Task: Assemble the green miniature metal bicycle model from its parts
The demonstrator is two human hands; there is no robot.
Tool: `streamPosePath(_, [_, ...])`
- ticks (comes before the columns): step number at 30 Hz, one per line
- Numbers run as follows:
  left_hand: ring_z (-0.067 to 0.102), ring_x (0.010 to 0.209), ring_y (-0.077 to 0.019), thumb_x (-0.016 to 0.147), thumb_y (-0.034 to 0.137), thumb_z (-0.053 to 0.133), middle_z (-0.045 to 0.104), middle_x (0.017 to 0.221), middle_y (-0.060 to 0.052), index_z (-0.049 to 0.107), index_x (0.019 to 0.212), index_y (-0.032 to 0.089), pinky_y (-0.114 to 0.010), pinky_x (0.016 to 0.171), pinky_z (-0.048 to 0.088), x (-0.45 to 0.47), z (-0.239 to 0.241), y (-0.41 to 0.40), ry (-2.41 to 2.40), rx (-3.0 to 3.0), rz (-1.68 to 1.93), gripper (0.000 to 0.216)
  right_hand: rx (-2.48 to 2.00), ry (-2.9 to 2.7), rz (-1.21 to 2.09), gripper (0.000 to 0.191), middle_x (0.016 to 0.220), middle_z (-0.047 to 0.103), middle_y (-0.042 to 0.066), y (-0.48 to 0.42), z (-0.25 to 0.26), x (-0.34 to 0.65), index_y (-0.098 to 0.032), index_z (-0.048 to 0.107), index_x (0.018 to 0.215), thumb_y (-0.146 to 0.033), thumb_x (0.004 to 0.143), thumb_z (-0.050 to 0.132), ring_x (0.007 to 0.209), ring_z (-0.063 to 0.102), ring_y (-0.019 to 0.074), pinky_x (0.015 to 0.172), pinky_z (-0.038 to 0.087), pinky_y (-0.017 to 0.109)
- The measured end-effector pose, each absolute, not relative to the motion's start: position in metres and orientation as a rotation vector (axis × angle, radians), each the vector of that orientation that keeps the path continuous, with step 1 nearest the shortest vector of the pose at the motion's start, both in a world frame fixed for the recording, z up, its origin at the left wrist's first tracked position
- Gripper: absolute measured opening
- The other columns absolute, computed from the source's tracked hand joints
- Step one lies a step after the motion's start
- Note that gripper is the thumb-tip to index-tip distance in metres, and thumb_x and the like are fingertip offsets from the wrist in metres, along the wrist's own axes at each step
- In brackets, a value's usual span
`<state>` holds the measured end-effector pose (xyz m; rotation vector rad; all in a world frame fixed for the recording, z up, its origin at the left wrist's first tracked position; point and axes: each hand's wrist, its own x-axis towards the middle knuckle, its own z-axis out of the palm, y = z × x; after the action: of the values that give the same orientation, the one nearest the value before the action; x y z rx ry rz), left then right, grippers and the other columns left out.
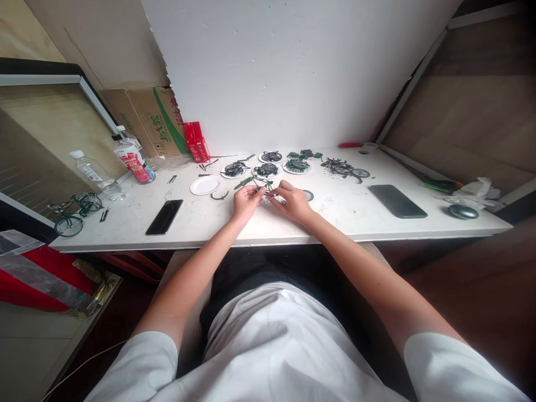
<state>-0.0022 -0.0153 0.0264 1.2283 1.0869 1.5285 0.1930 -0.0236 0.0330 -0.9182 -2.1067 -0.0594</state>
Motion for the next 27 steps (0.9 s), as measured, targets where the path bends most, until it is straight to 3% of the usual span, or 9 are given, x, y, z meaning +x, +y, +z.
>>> streamPosePath(12, [0.068,0.067,-0.014,0.068,0.052,0.096,0.076,0.082,-0.008,0.072,0.1,0.013,-0.026,0.061,0.055,-0.001,0.019,-0.011,1.048,1.325,1.516,0.055,-0.988,-2.155,-0.106,0.046,0.082,0.061,0.008,-0.02,0.03,0.195,-0.024,0.084,0.109,-0.05,0.111,0.047,0.069,0.056,0.0195,0.063,0.036,0.033])
streamPosePath(18, [0.073,0.088,-0.0192,0.067,0.038,0.097,0.08,0.107,-0.013,0.075,0.103,0.015,-0.032,0.078,0.06,-0.003,0.015,-0.008,1.049,1.434,1.511,0.048,-0.991,-2.143,-0.077,0.032,0.088,0.065,0.008,-0.017,0.029,0.197,-0.02,0.081,0.109,-0.035,0.107,0.053,0.07,0.057,0.0191,0.065,0.037,0.031])
streamPosePath(27, [0.072,0.083,-0.0177,0.076,0.036,0.09,0.08,0.108,-0.012,0.075,0.106,0.016,-0.03,0.073,0.059,-0.002,0.014,-0.007,1.057,1.438,1.537,0.039,-1.043,-2.128,-0.073,0.023,0.093,0.066,0.007,-0.018,0.029,0.195,-0.021,0.077,0.109,-0.025,0.104,0.055,0.069,0.057,0.0187,0.062,0.034,0.03])
